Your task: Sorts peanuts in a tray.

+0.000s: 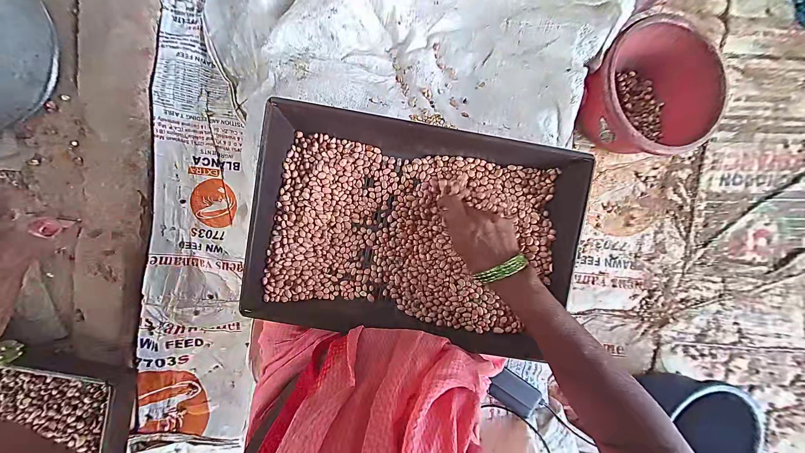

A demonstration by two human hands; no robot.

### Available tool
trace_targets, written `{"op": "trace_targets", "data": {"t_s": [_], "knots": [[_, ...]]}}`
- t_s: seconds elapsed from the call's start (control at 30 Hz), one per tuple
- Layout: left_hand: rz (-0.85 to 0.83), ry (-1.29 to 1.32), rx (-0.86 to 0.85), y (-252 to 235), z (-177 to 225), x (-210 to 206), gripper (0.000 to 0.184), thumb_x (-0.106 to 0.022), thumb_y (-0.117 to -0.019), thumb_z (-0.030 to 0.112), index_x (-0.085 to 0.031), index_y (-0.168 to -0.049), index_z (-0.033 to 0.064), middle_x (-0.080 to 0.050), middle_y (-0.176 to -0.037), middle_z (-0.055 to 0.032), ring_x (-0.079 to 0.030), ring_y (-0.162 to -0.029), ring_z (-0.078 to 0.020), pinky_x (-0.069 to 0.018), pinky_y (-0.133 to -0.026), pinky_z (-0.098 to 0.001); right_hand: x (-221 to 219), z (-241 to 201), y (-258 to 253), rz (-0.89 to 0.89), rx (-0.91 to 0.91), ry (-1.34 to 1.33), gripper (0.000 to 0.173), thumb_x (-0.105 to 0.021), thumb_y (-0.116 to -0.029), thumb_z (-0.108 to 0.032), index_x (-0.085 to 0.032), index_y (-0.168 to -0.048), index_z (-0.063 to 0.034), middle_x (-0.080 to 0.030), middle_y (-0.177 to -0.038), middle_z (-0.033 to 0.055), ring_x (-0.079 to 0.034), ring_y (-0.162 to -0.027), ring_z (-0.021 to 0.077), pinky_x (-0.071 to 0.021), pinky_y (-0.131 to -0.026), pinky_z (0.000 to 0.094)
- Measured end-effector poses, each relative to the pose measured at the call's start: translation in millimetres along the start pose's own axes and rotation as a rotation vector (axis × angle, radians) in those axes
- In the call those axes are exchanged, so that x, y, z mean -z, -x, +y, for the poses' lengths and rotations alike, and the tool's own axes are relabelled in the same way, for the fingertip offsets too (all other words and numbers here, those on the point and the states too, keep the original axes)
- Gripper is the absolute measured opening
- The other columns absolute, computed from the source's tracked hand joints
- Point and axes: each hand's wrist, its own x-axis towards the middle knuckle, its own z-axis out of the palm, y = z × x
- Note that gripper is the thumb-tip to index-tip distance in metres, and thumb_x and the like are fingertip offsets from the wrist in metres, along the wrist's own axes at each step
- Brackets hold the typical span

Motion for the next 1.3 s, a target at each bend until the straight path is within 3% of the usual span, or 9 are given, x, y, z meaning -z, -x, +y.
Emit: {"op": "trace_targets", "data": {"t_s": [0.1,0.23,0.37,0.6,0.77,0.9,1.0,1.13,1.3], "knots": [[-0.094,0.074,-0.405,-6,-26,-21,0.043,-0.058,-0.1041,0.033,-0.058,-0.136,0.0031,-0.066,-0.117,-0.0155,-0.065,-0.096,-0.0150,-0.0531,-0.085,-0.0322,21,24,11,-0.042,-0.250,0.009,0.034,-0.045,-0.1087,-0.017,-0.059,-0.137,-0.0051,-0.070,-0.087,0.0292,-0.068,-0.072,0.0539,-0.0504,-0.057,0.0656],[-0.219,0.082,-0.704,19,38,-57,0.050,-0.054,-0.1032,0.046,-0.060,-0.138,0.0114,-0.061,-0.135,-0.0163,-0.067,-0.110,-0.0284,-0.0568,-0.090,-0.0495,35,24,18,-0.006,-0.262,-0.134,0.037,-0.045,-0.1091,-0.025,-0.061,-0.139,-0.0097,-0.070,-0.084,0.0270,-0.068,-0.071,0.0520,-0.0497,-0.059,0.0675],[-0.317,0.010,-0.836,51,87,-77,0.046,-0.054,-0.1029,0.046,-0.065,-0.133,0.0132,-0.066,-0.128,-0.0132,-0.069,-0.107,-0.0289,-0.0564,-0.088,-0.0538,3,-16,6,-0.017,0.033,-0.172,0.024,-0.054,-0.1046,-0.015,-0.069,-0.119,-0.0044,-0.072,-0.087,0.0203,-0.071,-0.067,0.0425,-0.0550,-0.054,0.0576],[-0.265,0.047,-0.920,60,96,-91,0.041,-0.052,-0.1032,0.043,-0.070,-0.125,0.0135,-0.071,-0.116,-0.0095,-0.071,-0.094,-0.0223,-0.0573,-0.079,-0.0480,-8,-40,-11,-0.013,-0.004,-0.037,0.018,-0.058,-0.1029,-0.015,-0.065,-0.104,0.0021,-0.067,-0.074,0.0192,-0.069,-0.061,0.0390,-0.0528,-0.048,0.0491],[-0.323,0.094,-1.032,90,121,-118,0.036,-0.052,-0.1042,0.036,-0.075,-0.117,0.0114,-0.073,-0.113,-0.0113,-0.072,-0.093,-0.0253,-0.0591,-0.078,-0.0459,16,-54,-17,-0.432,-0.161,-0.130,0.029,-0.047,-0.1081,-0.012,-0.056,-0.131,0.0025,-0.071,-0.099,0.0249,-0.071,-0.089,0.0459,-0.0554,-0.070,0.0573],[-0.378,0.124,-1.123,113,140,-154,0.032,-0.053,-0.1036,0.032,-0.075,-0.116,0.0113,-0.073,-0.114,-0.0116,-0.073,-0.090,-0.0264,-0.0604,-0.074,-0.0437,16,-49,-18,-0.414,-0.234,-0.175,0.029,-0.041,-0.1105,-0.019,-0.055,-0.127,-0.0004,-0.072,-0.098,0.0224,-0.072,-0.090,0.0430,-0.0561,-0.074,0.0559],[-0.382,0.177,-1.130,123,146,-172,0.034,-0.057,-0.1017,0.028,-0.070,-0.124,0.0061,-0.072,-0.112,-0.0175,-0.073,-0.087,-0.0299,-0.0607,-0.074,-0.0448,24,-39,-10,-0.356,-0.288,-0.585,0.031,-0.044,-0.1107,-0.025,-0.060,-0.127,-0.0039,-0.070,-0.091,0.0186,-0.070,-0.082,0.0347,-0.0565,-0.074,0.0515],[-0.336,0.332,-1.152,134,144,-171,0.028,-0.064,-0.0995,0.024,-0.068,-0.112,-0.0020,-0.072,-0.100,-0.0193,-0.072,-0.085,-0.0234,-0.0599,-0.076,-0.0345,22,-56,14,-0.182,-0.146,-1.279,0.023,-0.054,-0.1063,-0.016,-0.066,-0.108,0.0036,-0.058,-0.073,0.0009,-0.048,-0.061,0.0023,-0.0424,-0.060,0.0209],[-0.307,0.233,-1.120,107,109,-127,0.030,-0.060,-0.1018,0.026,-0.071,-0.105,-0.0022,-0.073,-0.096,-0.0186,-0.071,-0.083,-0.0217,-0.0591,-0.076,-0.0351,22,-76,19,-0.335,-0.016,-1.431,0.028,-0.050,-0.1081,-0.017,-0.066,-0.115,0.0053,-0.060,-0.082,0.0018,-0.047,-0.066,-0.0013,-0.0416,-0.063,0.0169]]}}
